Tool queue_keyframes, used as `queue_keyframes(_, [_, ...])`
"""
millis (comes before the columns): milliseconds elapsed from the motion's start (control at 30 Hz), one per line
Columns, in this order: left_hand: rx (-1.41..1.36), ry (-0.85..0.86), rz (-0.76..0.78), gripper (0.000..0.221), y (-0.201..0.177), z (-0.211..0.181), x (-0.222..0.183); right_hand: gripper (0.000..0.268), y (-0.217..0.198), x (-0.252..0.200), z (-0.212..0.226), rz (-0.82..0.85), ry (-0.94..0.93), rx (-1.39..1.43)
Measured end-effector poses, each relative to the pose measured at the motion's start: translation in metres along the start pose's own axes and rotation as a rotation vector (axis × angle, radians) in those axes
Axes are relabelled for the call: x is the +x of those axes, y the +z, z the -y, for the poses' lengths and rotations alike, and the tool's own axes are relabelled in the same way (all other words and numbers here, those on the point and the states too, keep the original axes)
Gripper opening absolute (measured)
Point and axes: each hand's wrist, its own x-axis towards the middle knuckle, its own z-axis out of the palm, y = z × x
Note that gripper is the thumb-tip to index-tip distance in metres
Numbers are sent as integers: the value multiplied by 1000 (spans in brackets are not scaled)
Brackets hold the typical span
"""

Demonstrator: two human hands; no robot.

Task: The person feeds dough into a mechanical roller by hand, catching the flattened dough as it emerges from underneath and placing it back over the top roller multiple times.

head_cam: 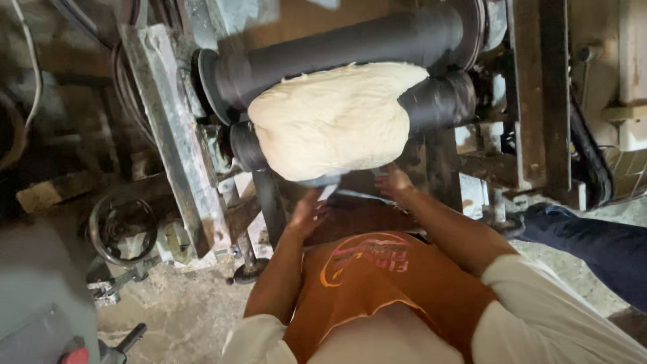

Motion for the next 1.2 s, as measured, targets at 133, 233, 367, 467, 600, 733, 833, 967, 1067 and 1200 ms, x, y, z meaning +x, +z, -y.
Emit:
queue_keyframes(133, [29,234,-293,79,-79,-25,107,76,24,55,23,328,-131,338])
queue_keyframes(233, [11,331,-319,76,-95,-26,156,70,43,80,56,432,-208,678])
queue_keyframes(367, [132,296,-358,72,-73,22,151,67,47,79,74,463,-306,670])
queue_keyframes(467, [239,239,-423,69,-72,51,129,65,25,76,81,459,-350,606])
queue_keyframes(600, [238,333,-732,66,-119,29,97,63,-3,91,100,430,-353,560])
queue_keyframes(733, [108,474,-765,63,-173,-44,110,60,-11,113,119,400,-353,541])
queue_keyframes(833, [8,487,-567,61,-175,-56,142,58,-7,119,113,394,-323,523])
queue_keyframes(967, [-29,444,-355,58,-145,-41,181,55,-1,115,102,404,-291,487])
queue_keyframes(1067, [33,375,-320,57,-124,-6,179,53,-8,93,77,395,-265,456])
queue_keyframes(1200, [157,344,-407,55,-117,28,133,51,-17,51,40,393,-196,353])
